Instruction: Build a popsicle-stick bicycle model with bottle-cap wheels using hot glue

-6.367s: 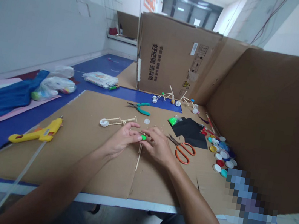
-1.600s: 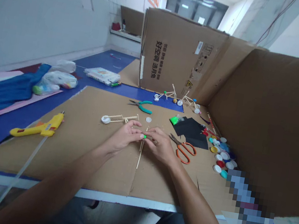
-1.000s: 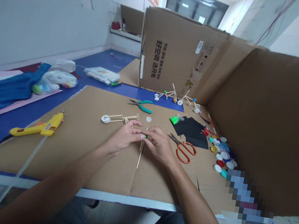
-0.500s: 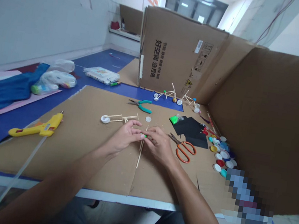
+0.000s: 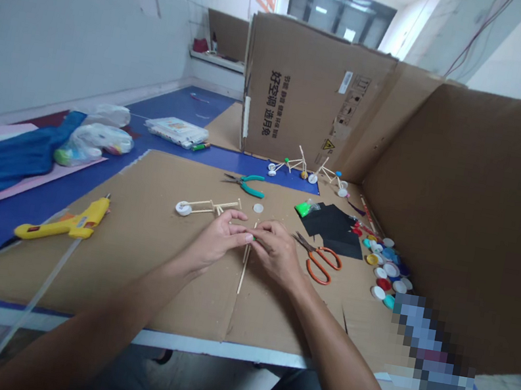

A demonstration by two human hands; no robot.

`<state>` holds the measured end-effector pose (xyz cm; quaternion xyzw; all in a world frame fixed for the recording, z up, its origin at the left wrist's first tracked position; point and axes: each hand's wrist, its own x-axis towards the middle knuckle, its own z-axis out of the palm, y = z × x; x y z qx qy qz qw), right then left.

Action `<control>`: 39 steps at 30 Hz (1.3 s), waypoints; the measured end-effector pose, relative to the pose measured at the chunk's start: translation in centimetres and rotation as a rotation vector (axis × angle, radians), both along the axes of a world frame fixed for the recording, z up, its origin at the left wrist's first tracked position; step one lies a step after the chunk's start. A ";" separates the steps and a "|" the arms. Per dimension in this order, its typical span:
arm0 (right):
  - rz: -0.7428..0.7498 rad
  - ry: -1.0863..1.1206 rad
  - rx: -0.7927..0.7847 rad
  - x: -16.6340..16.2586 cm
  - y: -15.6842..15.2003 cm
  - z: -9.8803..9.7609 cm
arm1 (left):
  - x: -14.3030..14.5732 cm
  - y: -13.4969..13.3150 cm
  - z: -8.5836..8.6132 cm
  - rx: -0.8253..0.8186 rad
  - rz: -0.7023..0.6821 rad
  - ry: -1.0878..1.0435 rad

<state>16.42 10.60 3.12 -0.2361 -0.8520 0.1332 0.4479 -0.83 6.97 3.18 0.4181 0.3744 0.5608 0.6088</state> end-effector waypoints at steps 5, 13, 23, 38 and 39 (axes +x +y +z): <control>0.015 0.075 -0.093 -0.1 -0.2 0.0 | -0.2 0.0 0.0 0.039 0.035 0.030; 0.035 0.070 -0.135 -0.1 -0.2 0.2 | -0.2 0.0 0.3 0.032 0.006 -0.025; 0.020 0.076 -0.088 0.1 -0.1 0.2 | -0.3 0.0 -0.1 0.037 0.005 -0.017; 0.034 0.083 -0.080 0.1 -0.1 0.3 | -0.3 0.1 0.1 0.016 0.005 -0.043; 0.033 0.082 -0.079 0.1 -0.1 0.3 | -0.3 0.1 0.1 0.017 0.005 -0.043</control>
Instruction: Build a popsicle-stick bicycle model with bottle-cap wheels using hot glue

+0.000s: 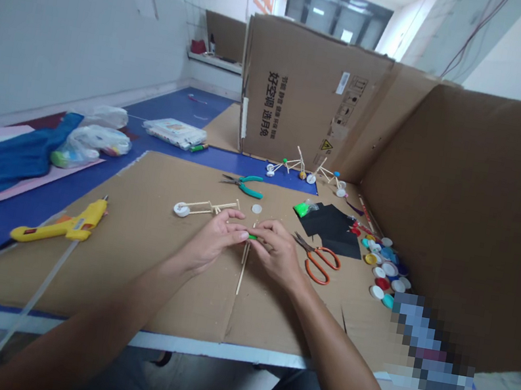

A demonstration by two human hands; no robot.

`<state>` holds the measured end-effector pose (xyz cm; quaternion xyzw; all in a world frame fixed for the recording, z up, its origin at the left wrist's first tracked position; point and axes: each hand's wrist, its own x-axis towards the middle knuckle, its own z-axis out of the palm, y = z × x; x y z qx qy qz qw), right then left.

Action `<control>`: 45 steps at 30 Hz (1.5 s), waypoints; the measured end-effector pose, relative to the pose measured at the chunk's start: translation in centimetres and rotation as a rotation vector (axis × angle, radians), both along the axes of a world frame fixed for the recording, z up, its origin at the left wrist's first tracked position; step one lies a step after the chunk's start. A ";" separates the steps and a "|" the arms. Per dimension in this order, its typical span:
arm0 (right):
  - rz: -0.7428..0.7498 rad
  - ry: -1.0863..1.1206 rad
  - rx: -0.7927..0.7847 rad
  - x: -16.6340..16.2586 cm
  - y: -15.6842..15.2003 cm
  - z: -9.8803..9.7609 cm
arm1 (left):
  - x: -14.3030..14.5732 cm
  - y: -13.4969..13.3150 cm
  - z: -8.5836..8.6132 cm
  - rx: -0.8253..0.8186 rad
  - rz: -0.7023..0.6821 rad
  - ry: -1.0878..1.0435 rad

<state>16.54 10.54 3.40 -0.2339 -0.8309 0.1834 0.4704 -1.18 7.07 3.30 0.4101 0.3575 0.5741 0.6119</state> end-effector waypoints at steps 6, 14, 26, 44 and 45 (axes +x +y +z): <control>-0.002 -0.035 -0.015 0.1 0.1 -0.2 | 0.1 -0.1 0.1 0.000 -0.028 -0.018; -0.014 -0.029 -0.002 0.0 0.0 -0.1 | 0.1 0.0 -0.1 0.007 -0.010 -0.011; 0.079 -0.140 -0.092 0.4 -0.3 1.1 | -0.3 0.0 0.3 0.005 -0.033 0.047; 0.110 -0.194 -0.134 0.5 -0.5 1.2 | -1.0 0.2 0.3 -0.026 -0.172 0.126; 0.113 -0.194 -0.132 0.5 -0.5 1.3 | -1.0 0.2 0.3 -0.027 -0.176 0.125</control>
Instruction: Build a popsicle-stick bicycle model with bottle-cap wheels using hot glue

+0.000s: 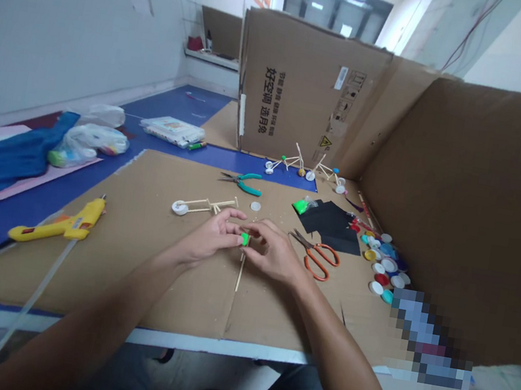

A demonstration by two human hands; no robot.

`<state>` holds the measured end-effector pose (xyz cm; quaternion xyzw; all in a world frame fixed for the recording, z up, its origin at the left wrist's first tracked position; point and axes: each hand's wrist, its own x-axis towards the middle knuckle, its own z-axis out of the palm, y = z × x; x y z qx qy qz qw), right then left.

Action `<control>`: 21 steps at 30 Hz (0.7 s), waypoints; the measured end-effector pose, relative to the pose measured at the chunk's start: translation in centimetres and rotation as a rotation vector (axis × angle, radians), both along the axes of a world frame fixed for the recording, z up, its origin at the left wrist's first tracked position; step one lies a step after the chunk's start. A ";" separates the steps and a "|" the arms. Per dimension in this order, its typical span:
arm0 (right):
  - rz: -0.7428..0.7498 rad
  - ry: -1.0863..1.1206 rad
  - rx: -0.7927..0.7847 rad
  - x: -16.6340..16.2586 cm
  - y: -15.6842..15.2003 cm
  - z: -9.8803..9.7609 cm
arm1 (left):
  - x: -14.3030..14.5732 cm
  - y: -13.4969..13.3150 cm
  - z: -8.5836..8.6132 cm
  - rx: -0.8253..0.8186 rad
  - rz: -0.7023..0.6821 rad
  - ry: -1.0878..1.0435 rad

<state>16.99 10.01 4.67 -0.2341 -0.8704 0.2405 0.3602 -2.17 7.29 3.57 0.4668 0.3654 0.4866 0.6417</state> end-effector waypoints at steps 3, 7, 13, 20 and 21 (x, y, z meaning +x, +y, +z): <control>0.020 0.025 0.004 -0.1 0.0 0.0 | 0.0 0.0 0.0 -0.003 -0.024 -0.009; -0.002 0.066 0.015 -0.2 -0.1 -0.1 | 0.1 -0.1 0.0 0.008 -0.006 -0.007; -0.006 0.056 0.013 -0.2 -0.1 -0.1 | 0.2 -0.2 0.0 -0.001 -0.011 -0.008; -0.059 0.070 0.038 -0.4 -0.1 -0.2 | 0.3 -0.2 0.0 0.013 0.027 -0.003; -0.055 0.061 0.036 -0.5 -0.2 -0.2 | 0.3 -0.2 0.0 0.012 0.029 -0.002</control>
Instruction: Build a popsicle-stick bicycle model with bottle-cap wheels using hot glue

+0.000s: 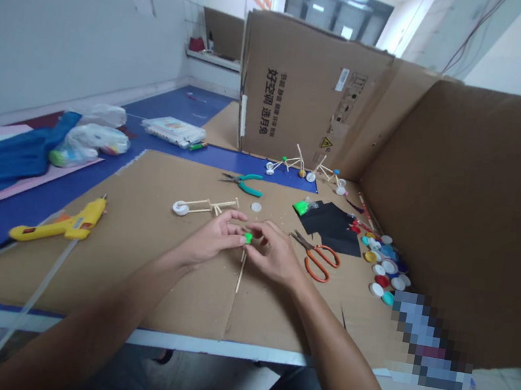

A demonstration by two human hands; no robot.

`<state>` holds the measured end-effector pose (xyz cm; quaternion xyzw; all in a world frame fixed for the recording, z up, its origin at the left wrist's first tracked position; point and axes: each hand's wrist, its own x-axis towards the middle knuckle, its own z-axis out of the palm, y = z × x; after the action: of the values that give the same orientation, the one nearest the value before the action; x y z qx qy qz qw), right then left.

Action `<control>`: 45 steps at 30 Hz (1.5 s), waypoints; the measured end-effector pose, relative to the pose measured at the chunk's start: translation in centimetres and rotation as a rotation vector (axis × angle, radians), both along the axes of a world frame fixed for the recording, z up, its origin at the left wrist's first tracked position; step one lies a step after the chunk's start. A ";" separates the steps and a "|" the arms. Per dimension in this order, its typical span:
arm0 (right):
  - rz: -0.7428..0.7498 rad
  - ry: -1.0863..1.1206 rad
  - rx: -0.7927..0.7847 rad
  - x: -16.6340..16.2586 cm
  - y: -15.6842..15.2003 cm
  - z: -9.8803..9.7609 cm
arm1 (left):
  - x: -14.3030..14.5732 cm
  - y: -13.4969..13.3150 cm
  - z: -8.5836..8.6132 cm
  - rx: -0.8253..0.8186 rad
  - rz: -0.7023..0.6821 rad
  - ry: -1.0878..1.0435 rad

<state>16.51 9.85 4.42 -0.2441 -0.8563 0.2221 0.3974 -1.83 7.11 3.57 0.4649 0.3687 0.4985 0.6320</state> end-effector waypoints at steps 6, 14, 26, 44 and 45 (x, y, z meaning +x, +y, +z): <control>-0.033 0.013 -0.016 0.0 0.0 -0.1 | 0.1 -0.1 0.2 -0.004 0.016 0.002; 0.095 -0.033 -0.047 0.5 0.6 -0.2 | -0.5 0.1 0.1 -0.015 -0.030 0.052; 0.062 0.022 -0.051 0.4 0.2 0.2 | -0.6 0.2 0.2 -0.001 0.023 0.065; 0.049 0.046 -0.052 0.2 0.3 0.2 | -0.3 0.1 0.5 0.092 0.058 0.123; 0.054 0.051 -0.052 0.2 0.3 0.2 | -0.3 0.1 0.5 0.092 0.055 0.123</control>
<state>16.72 10.12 4.59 -0.2254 -0.8461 0.2612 0.4064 -2.14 7.25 4.10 0.5129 0.3962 0.5024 0.5724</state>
